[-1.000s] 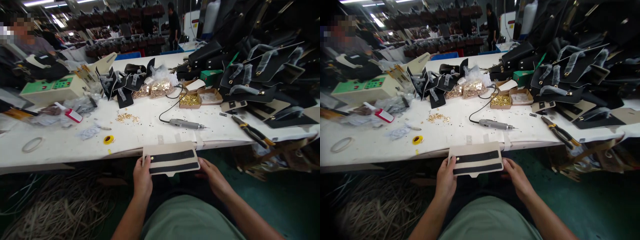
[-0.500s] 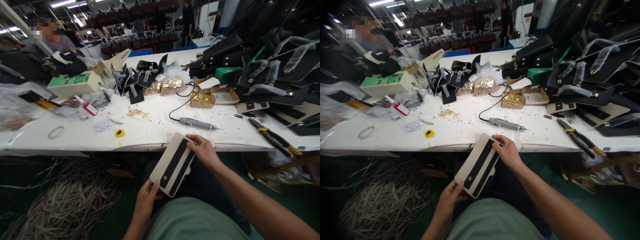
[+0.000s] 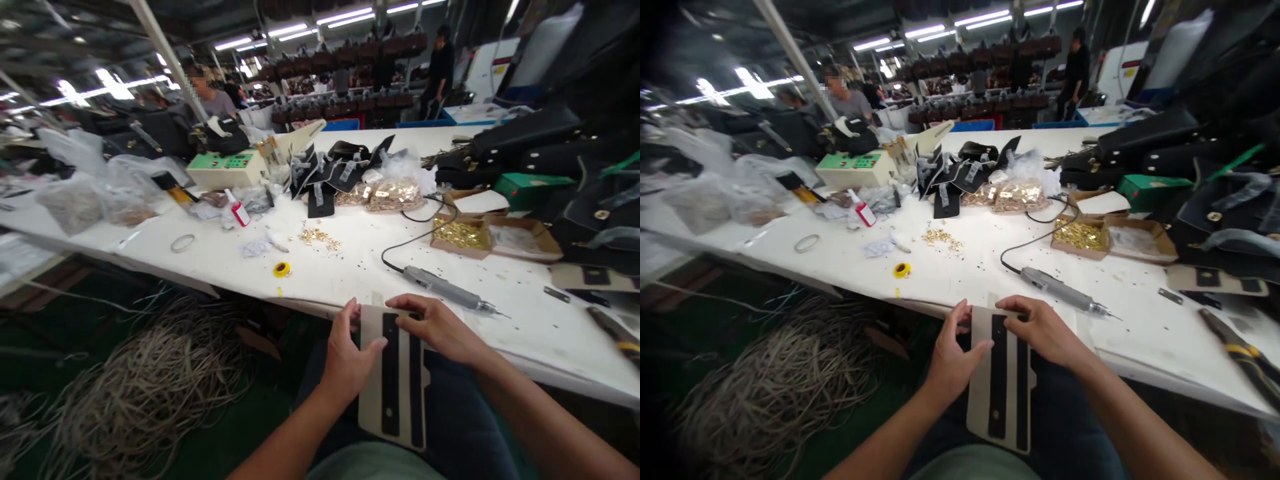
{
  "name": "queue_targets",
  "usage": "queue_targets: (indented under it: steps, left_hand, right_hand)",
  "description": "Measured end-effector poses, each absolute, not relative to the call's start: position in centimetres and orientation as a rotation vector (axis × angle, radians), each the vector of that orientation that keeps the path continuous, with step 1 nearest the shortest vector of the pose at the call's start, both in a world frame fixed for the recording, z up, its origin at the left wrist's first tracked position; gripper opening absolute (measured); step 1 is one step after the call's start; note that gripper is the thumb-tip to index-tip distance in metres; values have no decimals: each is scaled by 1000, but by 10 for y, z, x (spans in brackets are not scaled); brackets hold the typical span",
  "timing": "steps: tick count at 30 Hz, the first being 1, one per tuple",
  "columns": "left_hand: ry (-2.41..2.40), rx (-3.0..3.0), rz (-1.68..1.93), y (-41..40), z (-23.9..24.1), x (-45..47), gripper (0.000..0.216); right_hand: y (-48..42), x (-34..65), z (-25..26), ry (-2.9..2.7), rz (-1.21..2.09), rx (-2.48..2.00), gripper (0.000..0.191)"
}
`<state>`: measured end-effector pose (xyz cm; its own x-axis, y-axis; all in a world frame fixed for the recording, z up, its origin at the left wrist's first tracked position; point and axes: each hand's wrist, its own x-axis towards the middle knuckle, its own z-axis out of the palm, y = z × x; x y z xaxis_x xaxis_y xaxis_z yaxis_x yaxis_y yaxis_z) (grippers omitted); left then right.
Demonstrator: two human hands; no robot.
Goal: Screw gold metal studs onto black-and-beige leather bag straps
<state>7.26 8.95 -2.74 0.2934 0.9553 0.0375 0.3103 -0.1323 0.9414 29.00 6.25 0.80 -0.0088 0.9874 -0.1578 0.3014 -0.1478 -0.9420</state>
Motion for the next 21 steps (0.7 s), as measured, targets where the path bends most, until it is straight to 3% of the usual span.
queue_targets:
  steps: [4,9,16,21]
  left_hand:
    - [865,1119,718,97,-27,75,53]
    - [812,845,717,94,-36,51,49]
    - [934,798,833,87,-47,22,45]
    - [1067,788,901,85,-53,-1,48]
  right_hand:
    - [69,283,22,-1343,1379,-1392,33]
    - [117,255,25,-1448,1482,-1378,36]
    - [232,150,0,-1990,749,-1465,23]
    - [265,100,-22,-2165,560,-1634,27]
